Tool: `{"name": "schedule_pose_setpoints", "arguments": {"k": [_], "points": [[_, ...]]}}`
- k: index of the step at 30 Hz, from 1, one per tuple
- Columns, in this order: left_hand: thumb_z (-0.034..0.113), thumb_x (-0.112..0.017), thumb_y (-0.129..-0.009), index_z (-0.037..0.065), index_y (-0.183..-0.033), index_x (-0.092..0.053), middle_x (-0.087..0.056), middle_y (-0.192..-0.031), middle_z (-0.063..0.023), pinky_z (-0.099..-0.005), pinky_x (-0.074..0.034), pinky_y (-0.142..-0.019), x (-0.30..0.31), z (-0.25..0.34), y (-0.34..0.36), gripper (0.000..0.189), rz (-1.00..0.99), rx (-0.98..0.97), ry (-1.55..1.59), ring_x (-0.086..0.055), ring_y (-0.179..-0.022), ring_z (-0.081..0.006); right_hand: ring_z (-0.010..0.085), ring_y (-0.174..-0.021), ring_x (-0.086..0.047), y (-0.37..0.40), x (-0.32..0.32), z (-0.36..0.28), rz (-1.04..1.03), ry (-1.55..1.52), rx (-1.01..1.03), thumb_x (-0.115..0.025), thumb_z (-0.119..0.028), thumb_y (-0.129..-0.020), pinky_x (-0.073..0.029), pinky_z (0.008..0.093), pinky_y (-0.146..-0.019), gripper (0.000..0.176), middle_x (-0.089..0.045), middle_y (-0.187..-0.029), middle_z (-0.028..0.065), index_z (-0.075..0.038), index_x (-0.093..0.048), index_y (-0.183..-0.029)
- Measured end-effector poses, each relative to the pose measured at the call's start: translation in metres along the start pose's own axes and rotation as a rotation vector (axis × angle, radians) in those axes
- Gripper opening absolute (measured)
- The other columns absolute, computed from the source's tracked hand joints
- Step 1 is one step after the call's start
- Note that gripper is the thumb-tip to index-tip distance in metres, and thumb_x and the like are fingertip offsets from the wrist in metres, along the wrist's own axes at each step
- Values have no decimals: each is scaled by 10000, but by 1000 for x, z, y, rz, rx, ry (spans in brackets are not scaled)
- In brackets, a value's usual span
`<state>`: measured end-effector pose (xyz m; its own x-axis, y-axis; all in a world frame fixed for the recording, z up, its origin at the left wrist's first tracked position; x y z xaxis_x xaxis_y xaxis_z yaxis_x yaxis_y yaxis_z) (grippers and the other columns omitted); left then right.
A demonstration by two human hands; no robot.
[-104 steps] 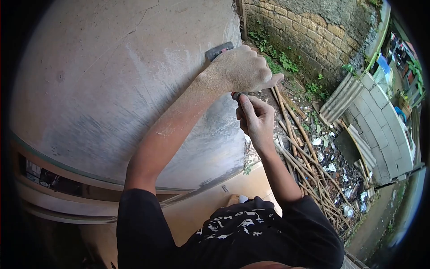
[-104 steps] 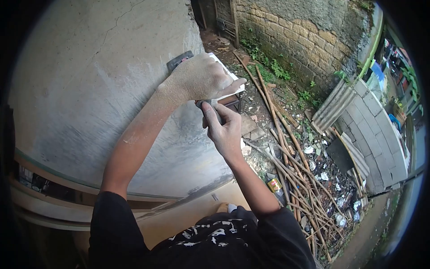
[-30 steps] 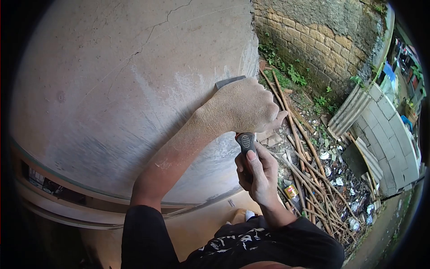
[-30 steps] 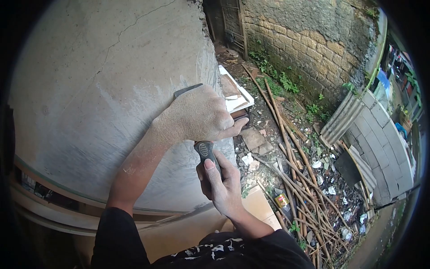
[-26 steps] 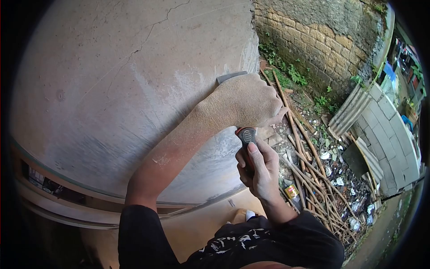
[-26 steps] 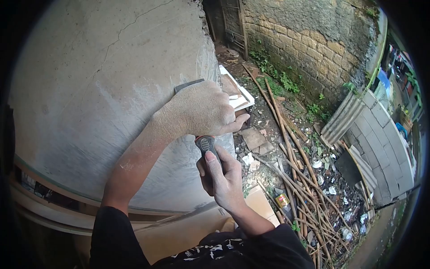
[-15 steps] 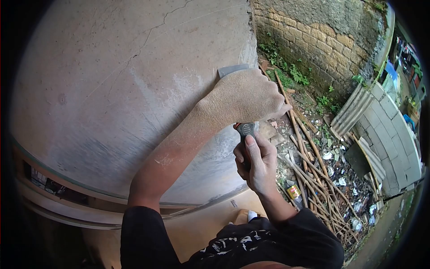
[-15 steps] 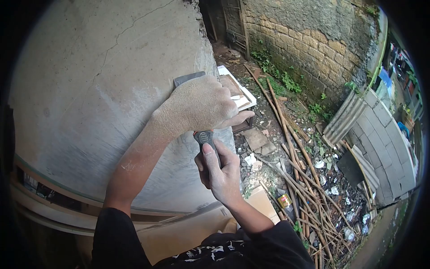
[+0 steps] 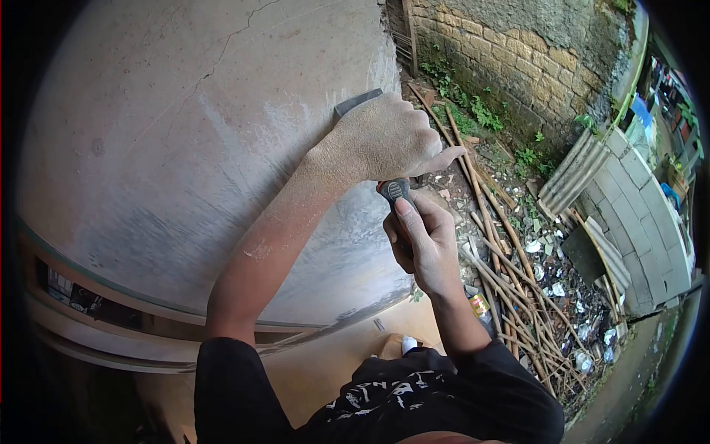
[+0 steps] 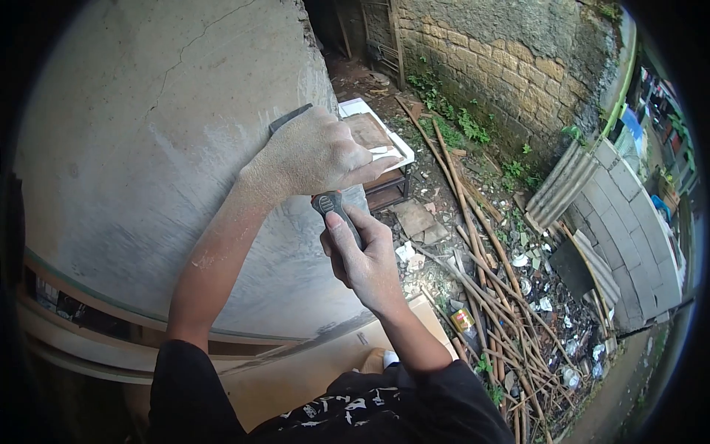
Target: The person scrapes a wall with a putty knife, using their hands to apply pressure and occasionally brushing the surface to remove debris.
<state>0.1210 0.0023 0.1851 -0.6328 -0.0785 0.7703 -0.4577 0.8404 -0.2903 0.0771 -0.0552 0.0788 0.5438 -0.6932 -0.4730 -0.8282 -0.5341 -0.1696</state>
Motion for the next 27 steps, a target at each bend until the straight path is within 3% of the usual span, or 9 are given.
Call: {"name": "schedule_pose_setpoints", "arguments": {"k": [1, 5, 7, 8, 10, 14, 19, 26, 27], "points": [[264, -572, -901, 82, -648, -643, -537, -480, -32, -321, -491, -478, 1, 5, 0, 320, 77, -25, -79, -565, -436, -192, 12, -406, -311, 0, 1, 1, -3, 68, 33, -480, -240, -991, -214, 178, -351, 335, -457, -628, -13, 10, -535, -1208], [301, -630, -861, 85, -482, -565, -512, -435, -30, -318, -458, -454, 4, 20, 17, 441, 109, 196, 181, -554, -419, -184, 30, -465, -400, 21, 11, 7, 53, 253, 116, -484, -212, -985, -307, 204, -416, 327, -508, -636, 4, 24, -563, -1197], [277, -650, -848, 101, -496, -565, -502, -435, -30, -321, -439, -455, 6, 34, 27, 403, 145, 218, 192, -535, -413, -177, 112, -531, -508, 32, 19, 3, 136, 499, 298, -543, -132, -938, -411, 275, -495, 311, -534, -630, 55, 23, -584, -1204], [252, -671, -835, 116, -509, -565, -493, -435, -30, -323, -420, -455, 9, 39, 31, 369, 177, 240, 210, -516, -407, -170, 112, -531, -508, 33, 23, 6, 137, 495, 303, -543, -132, -938, -411, 275, -495, 311, -534, -630, 55, 23, -584, -1204], [229, -672, -826, 92, -537, -571, -526, -486, -45, -340, -444, -487, 11, 43, 31, 335, 115, 298, 244, -550, -466, -181, 184, -541, -546, 42, 22, -4, 183, 863, 557, -605, -74, -880, -427, 295, -510, 305, -540, -643, 93, 24, -609, -1169], [205, -671, -813, 51, -606, -596, -575, -580, -59, -340, -482, -571, 19, 44, 15, 269, 164, 257, 221, -590, -583, -201, 237, -561, -582, 39, 21, -10, 273, 956, 737, -682, -25, -803, -454, 334, -521, 298, -568, -854, 157, -27, -648, -1099], [231, -674, -810, 52, -661, -632, -600, -619, -64, -336, -500, -623, 7, 37, 0, 237, 192, 143, 274, -606, -633, -214, 258, -582, -609, 27, 14, -16, 263, 971, 752, -696, -5, -786, -465, 354, -519, 223, -548, -958, 182, -17, -636, -1000], [544, -516, -863, 26, -527, -628, -557, -485, -127, -374, -480, -565, -22, 25, 5, 627, -217, 221, 222, -588, -497, -257, 286, -647, -658, 26, 7, -12, 255, 857, 685, -686, 28, -784, -490, 347, -538, 188, -597, -860, 167, 18, -620, -960], [588, -471, -871, 19, -509, -629, -539, -455, -131, -386, -471, -541, -25, 25, 5, 693, -259, 217, 203, -573, -460, -267, 241, -607, -617, 25, 7, -13, 275, 839, 699, -687, 32, -785, -464, 314, -533, 180, -589, -790, 143, 25, -633, -956]]}}
Point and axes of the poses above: each hand's wrist, its own y-axis away from the middle knuckle, its own x-axis out of the back of the hand, z = x × y, the point moved 6 cm from there along -y, towards the middle knuckle
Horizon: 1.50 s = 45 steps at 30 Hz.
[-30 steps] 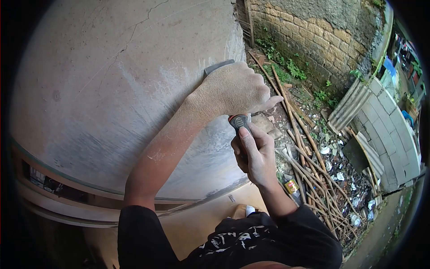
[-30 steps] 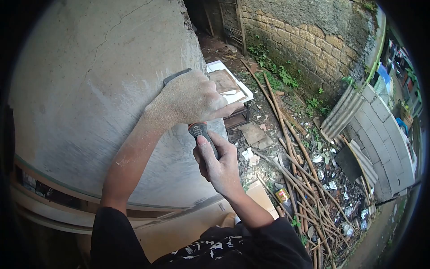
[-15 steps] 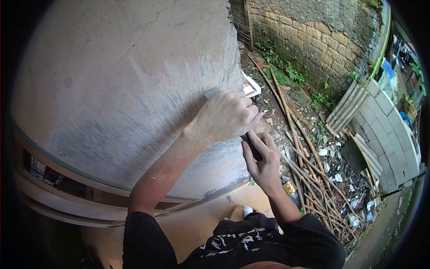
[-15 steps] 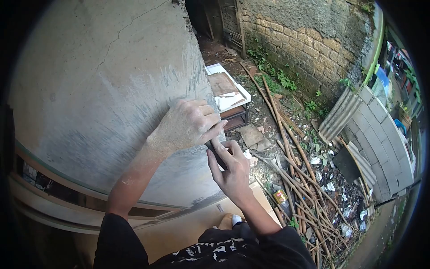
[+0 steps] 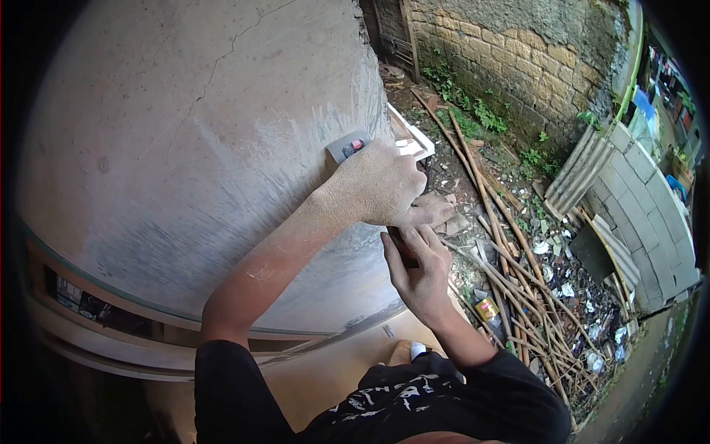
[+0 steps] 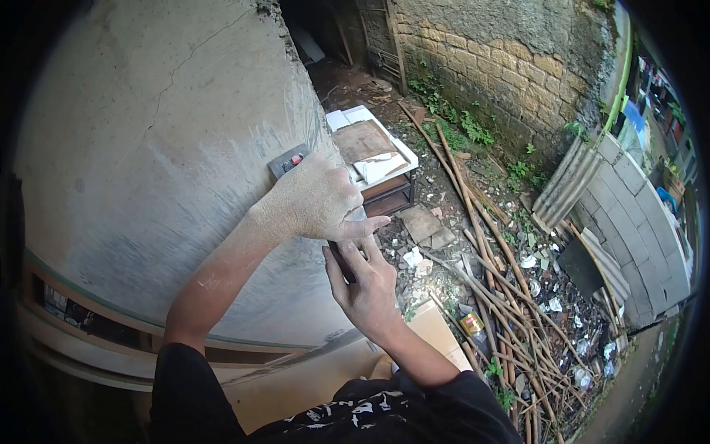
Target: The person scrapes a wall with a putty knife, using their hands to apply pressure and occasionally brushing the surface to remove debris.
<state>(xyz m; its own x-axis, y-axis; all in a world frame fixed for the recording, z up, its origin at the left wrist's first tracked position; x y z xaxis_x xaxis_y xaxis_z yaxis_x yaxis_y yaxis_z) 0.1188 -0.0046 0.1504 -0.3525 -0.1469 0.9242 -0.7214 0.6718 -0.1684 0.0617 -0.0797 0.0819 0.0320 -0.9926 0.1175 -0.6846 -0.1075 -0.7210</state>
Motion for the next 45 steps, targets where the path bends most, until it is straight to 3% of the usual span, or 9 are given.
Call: {"name": "schedule_pose_setpoints", "arguments": {"k": [13, 15, 17, 22, 25, 32, 38, 41, 45], "points": [[529, -518, -880, -19, -736, -708, -673, -826, -155, -373, -543, -634, 36, -17, -29, 598, -127, 23, -20, -667, -700, -260, 181, -551, -615, -49, 15, -8, -45, 47, 24, -699, 7, -785, -466, 288, -507, 200, -617, -696, 114, 6, -670, -983], [513, -521, -882, -15, -700, -695, -674, -816, -148, -372, -543, -627, 24, -17, -27, 585, 2, 92, 39, -671, -698, -257, 160, -537, -598, -33, 16, -5, -24, -16, -32, -700, 1, -787, -449, 278, -496, 201, -615, -686, 108, 6, -673, -987], [489, -535, -881, -18, -681, -684, -671, -784, -136, -373, -541, -635, 18, -12, -24, 565, -259, 143, 125, -672, -758, -248, 138, -524, -582, -34, 20, -2, 0, -81, -75, -702, -4, -789, -433, 269, -485, 203, -613, -676, 102, 6, -676, -990], [449, -528, -892, -31, -624, -655, -616, -592, -143, -391, -522, -601, 36, 0, -26, 563, 214, -160, 73, -616, -534, -280, 67, -532, -487, -37, 29, -8, -25, -5, -128, -724, -2, -771, -359, 228, -485, 216, -592, -624, 75, 46, -679, -976], [444, -522, -891, -34, -632, -659, -617, -601, -151, -396, -522, -620, 26, -6, -26, 561, -123, 67, 67, -623, -554, -277, 61, -523, -478, -29, 17, 2, -6, -36, -51, -703, 11, -792, -356, 225, -476, 212, -581, -638, 60, 32, -668, -1001], [438, -493, -889, 22, -591, -663, -566, -485, -121, -378, -507, -572, 34, -15, -25, 539, 112, -31, 28, -605, -501, -269, 89, -551, -519, -31, 4, -2, 58, 9, 4, -685, 18, -812, -392, 233, -493, 194, -613, -695, 78, 40, -652, -1002], [451, -458, -907, 33, -677, -687, -615, -590, -128, -403, -521, -622, 46, -13, -38, 530, -18, -16, 38, -634, -594, -282, 125, -548, -523, -37, 9, 10, 90, -37, 97, -673, -39, -837, -390, 239, -501, 292, -590, -709, 85, 17, -590, -1111], [467, -428, -928, 37, -734, -694, -663, -694, -129, -421, -532, -674, 18, 0, -39, 542, -151, -98, -17, -675, -713, -289, 78, -431, -441, -1, 0, 45, 101, -730, -556, -600, -137, -924, -327, 211, -389, 322, -602, -752, 62, -2, -421, -1156], [507, -398, -942, 44, -692, -694, -659, -666, -130, -403, -530, -629, -4, -1, -37, 604, -206, -110, -15, -673, -679, -280, 51, -394, -341, 4, -18, 55, -194, -1019, -722, -501, -288, -980, -245, 201, -348, 327, -505, -668, 35, 6, -476, -1122]]}}
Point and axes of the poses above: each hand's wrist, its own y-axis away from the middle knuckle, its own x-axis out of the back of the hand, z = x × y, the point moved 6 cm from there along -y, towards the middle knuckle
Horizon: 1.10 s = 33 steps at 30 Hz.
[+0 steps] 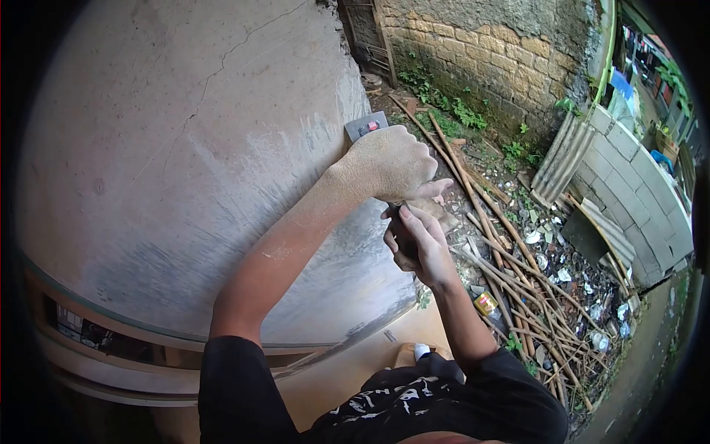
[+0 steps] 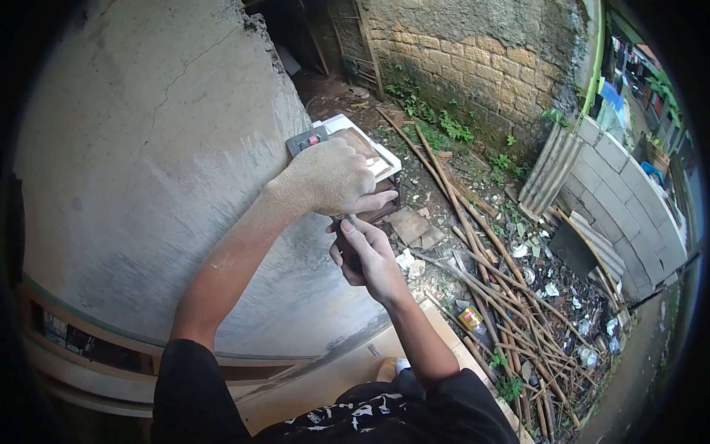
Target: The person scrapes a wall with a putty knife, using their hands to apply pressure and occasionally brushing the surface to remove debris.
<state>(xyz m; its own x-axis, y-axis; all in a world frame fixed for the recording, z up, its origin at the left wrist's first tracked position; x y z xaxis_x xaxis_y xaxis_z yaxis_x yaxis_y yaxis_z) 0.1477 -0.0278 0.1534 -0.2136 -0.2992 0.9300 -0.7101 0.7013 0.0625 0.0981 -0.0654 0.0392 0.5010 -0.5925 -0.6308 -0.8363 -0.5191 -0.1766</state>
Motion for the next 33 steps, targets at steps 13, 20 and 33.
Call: {"name": "schedule_pose_setpoints", "arguments": {"k": [13, 20, 33], "points": [[485, -460, -920, 28, -568, -654, -595, -545, -140, -398, -517, -592, 6, -5, -9, 609, 205, -143, 63, -626, -559, -280, 44, -383, -260, 0, -20, -14, 55, 28, 53, -446, -371, -997, -188, 205, -334, 364, -341, -567, -23, -14, -509, -1030], [483, -484, -917, 48, -519, -653, -566, -485, -134, -387, -506, -560, -6, 3, -6, 614, 96, -68, 120, -616, -512, -266, 52, -386, -253, 10, -8, 7, 92, 88, -36, -445, -359, -999, -185, 209, -335, 352, -326, -535, -25, -13, -510, -992], [453, -530, -898, 86, -504, -629, -534, -439, -66, -364, -493, -527, -11, 7, -8, 547, 189, -66, -20, -572, -447, -242, 46, -368, -279, -9, 8, 5, 48, 225, 43, -456, -335, -999, -196, 219, -337, 339, -364, -518, -25, -7, -530, -956]]}}
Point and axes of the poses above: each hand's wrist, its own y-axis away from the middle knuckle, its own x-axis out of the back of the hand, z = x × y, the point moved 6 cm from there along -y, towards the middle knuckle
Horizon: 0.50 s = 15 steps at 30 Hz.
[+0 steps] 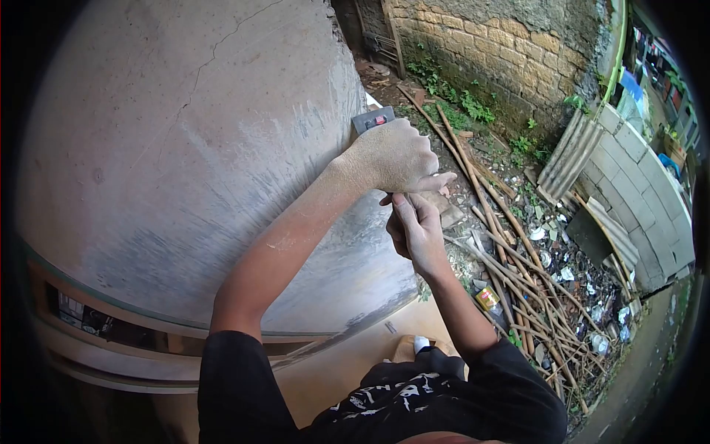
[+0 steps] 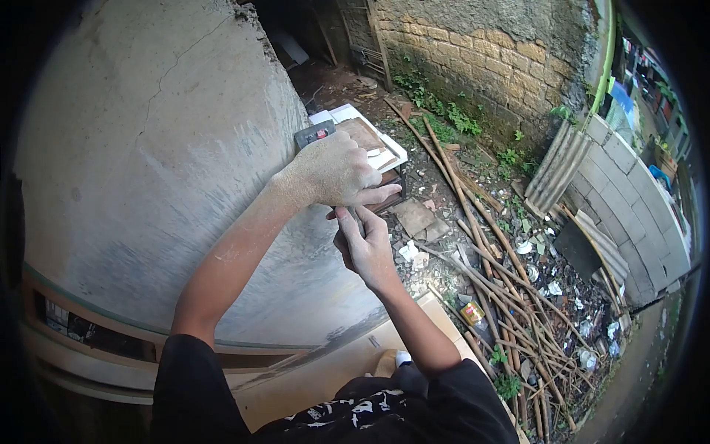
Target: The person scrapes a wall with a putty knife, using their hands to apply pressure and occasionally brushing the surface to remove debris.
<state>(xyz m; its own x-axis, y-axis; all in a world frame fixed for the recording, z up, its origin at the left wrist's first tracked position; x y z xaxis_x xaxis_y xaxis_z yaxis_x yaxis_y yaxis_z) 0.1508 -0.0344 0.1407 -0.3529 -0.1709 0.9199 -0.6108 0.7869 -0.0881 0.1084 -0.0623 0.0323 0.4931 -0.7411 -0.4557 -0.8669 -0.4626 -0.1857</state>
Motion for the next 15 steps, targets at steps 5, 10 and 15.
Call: {"name": "schedule_pose_setpoints", "arguments": {"k": [5, 10, 15], "points": [[312, -633, -838, 73, -625, -647, -644, -658, -67, -369, -518, -737, 16, -6, 18, 320, 323, -100, 77, -649, -772, -218, 34, -370, -322, 18, 7, 7, 10, 179, 3, -493, -299, -989, -224, 205, -351, 283, -415, -523, -29, -28, -552, -934], [301, -633, -817, 157, -1227, -586, -448, -1406, -2, -413, -192, -1178, 40, -29, 53, 437, 212, 126, -438, -333, -1355, -148, 32, -415, -352, 47, 35, 48, 51, 313, -132, -528, -309, -966, -249, 211, -388, 297, -435, -539, -43, -29, -574, -879], [340, -630, -814, 203, -1348, -489, -389, -1461, 37, -445, -151, -1188, 69, -33, 110, 569, 125, 267, -567, -286, -1384, -147, 21, -464, -332, 61, 61, 38, 140, 371, 41, -400, -331, -1019, -244, 195, -411, 393, -396, -595, -63, -5, -597, -1112]]}}
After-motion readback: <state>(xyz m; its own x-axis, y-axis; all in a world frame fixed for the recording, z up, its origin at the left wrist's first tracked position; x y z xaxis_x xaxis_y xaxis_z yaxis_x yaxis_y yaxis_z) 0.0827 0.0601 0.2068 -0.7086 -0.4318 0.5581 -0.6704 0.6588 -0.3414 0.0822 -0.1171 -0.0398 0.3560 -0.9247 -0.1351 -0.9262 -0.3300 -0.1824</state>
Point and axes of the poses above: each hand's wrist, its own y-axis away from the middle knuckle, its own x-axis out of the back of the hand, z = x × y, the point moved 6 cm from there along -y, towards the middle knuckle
